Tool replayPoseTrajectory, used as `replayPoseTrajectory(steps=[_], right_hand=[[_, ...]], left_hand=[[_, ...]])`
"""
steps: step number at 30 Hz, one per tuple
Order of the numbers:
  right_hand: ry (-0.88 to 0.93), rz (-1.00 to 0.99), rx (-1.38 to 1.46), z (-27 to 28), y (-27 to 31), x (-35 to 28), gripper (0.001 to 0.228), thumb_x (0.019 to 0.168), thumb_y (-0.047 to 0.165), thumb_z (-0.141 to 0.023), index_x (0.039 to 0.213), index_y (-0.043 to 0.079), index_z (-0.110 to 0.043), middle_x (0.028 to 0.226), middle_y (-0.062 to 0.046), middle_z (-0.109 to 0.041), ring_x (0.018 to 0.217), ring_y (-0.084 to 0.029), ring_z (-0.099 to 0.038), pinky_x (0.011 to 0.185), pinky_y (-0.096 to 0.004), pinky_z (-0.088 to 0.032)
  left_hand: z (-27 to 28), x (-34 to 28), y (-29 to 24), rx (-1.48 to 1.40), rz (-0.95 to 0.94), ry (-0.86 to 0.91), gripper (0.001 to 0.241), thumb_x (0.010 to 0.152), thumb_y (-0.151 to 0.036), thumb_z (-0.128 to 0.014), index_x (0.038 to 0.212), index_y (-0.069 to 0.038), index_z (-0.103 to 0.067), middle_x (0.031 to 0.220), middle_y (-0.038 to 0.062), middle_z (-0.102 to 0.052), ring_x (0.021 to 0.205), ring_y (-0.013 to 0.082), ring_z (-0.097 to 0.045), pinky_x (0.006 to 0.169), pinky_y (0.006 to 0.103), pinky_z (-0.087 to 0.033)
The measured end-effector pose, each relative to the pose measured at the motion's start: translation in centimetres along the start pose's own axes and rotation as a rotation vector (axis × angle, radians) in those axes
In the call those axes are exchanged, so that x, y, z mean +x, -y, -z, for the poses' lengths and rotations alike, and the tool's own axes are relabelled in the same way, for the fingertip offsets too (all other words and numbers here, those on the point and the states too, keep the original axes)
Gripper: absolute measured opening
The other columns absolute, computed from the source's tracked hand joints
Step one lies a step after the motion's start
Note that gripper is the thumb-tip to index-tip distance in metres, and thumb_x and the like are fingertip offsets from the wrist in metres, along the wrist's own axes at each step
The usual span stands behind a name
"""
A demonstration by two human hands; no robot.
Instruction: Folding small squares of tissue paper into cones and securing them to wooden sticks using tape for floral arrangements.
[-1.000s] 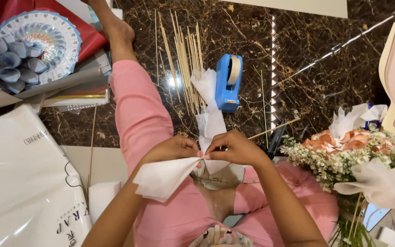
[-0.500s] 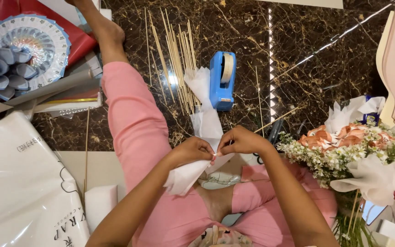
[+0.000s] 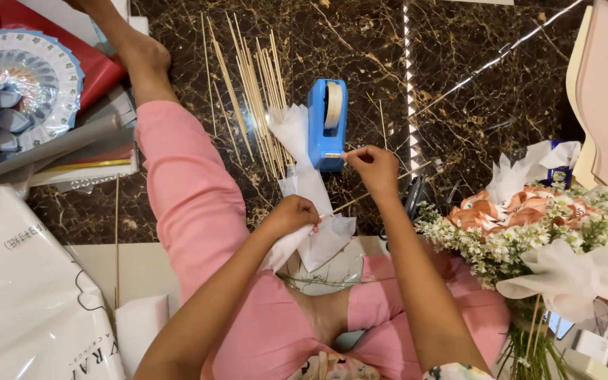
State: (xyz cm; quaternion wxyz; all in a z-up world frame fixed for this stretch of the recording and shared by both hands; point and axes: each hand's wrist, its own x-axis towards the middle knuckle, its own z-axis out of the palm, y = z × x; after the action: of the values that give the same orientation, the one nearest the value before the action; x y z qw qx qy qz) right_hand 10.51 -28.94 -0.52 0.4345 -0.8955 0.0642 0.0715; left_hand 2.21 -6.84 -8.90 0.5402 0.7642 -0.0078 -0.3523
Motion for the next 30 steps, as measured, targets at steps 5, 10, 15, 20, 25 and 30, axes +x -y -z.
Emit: replayPoseTrajectory(steps=[5, 10, 15, 20, 25, 30], right_hand=[[-0.036, -0.058, 0.048, -1.9, 0.0, 1.3, 0.013, 0.093, 0.02, -0.07, 0.099, 0.017, -0.081, 0.081, -0.004, -0.076, 0.076, -0.017, -0.073, 0.067, -0.035, -0.061], [-0.028, -0.135, 0.137, -3.1, -0.9, 2.3, 0.023, 0.094, 0.012, -0.059, 0.102, 0.011, -0.08, 0.089, -0.012, -0.077, 0.077, -0.018, -0.076, 0.067, -0.031, -0.064], [0.064, -0.202, 0.43, -1.9, 1.1, 1.5, 0.025, 0.095, 0.001, -0.06, 0.114, -0.003, -0.074, 0.108, -0.022, -0.07, 0.093, -0.021, -0.068, 0.078, -0.032, -0.064], [0.09, -0.208, 0.455, -1.8, 0.8, 1.5, 0.024, 0.095, 0.005, -0.065, 0.116, -0.001, -0.074, 0.107, -0.02, -0.069, 0.093, -0.019, -0.066, 0.08, -0.031, -0.064], [0.12, -0.183, 0.468, -1.5, 0.5, 1.3, 0.023, 0.094, 0.006, -0.07, 0.115, 0.0, -0.075, 0.105, -0.018, -0.067, 0.093, -0.019, -0.065, 0.08, -0.03, -0.063], [0.121, -0.159, 0.483, -1.8, -0.5, 1.5, 0.024, 0.088, 0.008, -0.079, 0.11, 0.0, -0.077, 0.096, -0.017, -0.068, 0.084, -0.018, -0.067, 0.077, -0.033, -0.065]], left_hand=[[0.8, 0.4, -3.1, -0.15, 0.032, -0.008, 0.013, 0.076, -0.025, -0.077, 0.073, -0.012, -0.079, 0.067, 0.008, -0.074, 0.065, 0.0191, -0.072, 0.061, 0.0329, -0.059], [-0.1, 0.5, -6.0, -0.37, 0.07, 0.027, 0.015, 0.078, -0.012, -0.075, 0.081, 0.003, -0.076, 0.072, 0.021, -0.072, 0.064, 0.0265, -0.072, 0.059, 0.038, -0.063], [-2.1, 2.5, -5.4, -0.306, 0.012, 0.072, 0.015, 0.08, -0.011, -0.075, 0.08, 0.004, -0.075, 0.07, 0.021, -0.072, 0.06, 0.0267, -0.073, 0.053, 0.0388, -0.064], [-2.1, 3.0, -5.3, -0.355, 0.012, 0.07, 0.019, 0.082, -0.012, -0.077, 0.084, 0.007, -0.073, 0.072, 0.022, -0.072, 0.062, 0.0263, -0.073, 0.055, 0.0383, -0.064], [-2.3, 3.1, -4.5, -0.397, 0.006, 0.067, 0.02, 0.083, -0.013, -0.078, 0.085, 0.007, -0.073, 0.074, 0.023, -0.073, 0.064, 0.026, -0.073, 0.057, 0.0387, -0.064], [-1.8, 3.2, -4.1, -0.449, -0.001, 0.071, 0.017, 0.084, -0.009, -0.073, 0.09, 0.008, -0.073, 0.075, 0.023, -0.073, 0.064, 0.0244, -0.073, 0.059, 0.0372, -0.065]])
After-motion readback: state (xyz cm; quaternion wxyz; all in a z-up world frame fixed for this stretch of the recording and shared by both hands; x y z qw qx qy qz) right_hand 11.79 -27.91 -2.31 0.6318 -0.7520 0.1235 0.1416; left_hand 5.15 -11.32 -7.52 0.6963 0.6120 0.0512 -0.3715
